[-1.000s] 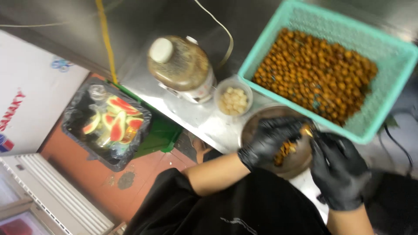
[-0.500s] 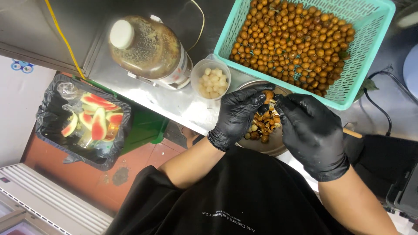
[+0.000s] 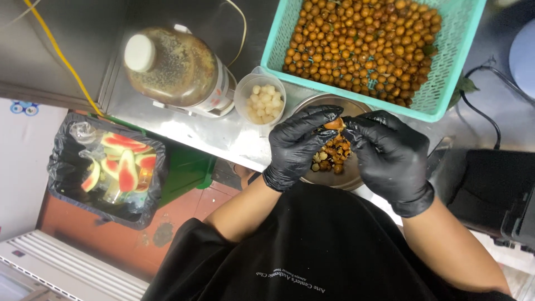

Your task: The person is using a small wooden stick to remove the pits from individual fruits, likely for use in a drink or dish.

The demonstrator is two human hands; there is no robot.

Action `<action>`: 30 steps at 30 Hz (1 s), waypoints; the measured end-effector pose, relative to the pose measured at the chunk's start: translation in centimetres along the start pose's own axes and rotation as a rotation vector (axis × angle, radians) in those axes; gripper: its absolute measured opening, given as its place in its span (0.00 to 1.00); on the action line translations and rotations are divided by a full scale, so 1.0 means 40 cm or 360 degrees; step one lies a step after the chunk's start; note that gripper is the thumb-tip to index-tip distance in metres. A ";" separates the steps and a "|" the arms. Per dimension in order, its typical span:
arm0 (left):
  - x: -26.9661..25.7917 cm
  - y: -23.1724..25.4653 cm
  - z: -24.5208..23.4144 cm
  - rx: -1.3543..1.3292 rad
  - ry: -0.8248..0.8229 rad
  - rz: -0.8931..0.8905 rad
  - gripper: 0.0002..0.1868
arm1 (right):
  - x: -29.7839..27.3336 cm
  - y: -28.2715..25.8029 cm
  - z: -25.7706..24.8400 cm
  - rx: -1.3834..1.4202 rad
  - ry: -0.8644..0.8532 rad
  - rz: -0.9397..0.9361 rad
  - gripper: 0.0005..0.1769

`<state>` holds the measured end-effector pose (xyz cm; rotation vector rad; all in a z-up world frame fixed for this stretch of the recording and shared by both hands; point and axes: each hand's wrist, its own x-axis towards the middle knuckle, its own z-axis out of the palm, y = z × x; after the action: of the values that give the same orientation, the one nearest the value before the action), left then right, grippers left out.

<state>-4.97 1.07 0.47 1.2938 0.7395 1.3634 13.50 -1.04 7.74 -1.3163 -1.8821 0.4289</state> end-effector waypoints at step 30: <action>0.014 0.036 0.043 0.0859 -0.0086 0.0566 0.22 | -0.056 0.054 -0.001 0.0172 0.0008 0.0185 0.15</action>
<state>-3.64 0.89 2.34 1.9541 0.9071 1.4512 15.25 -2.17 5.42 -1.3568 -1.7583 0.5785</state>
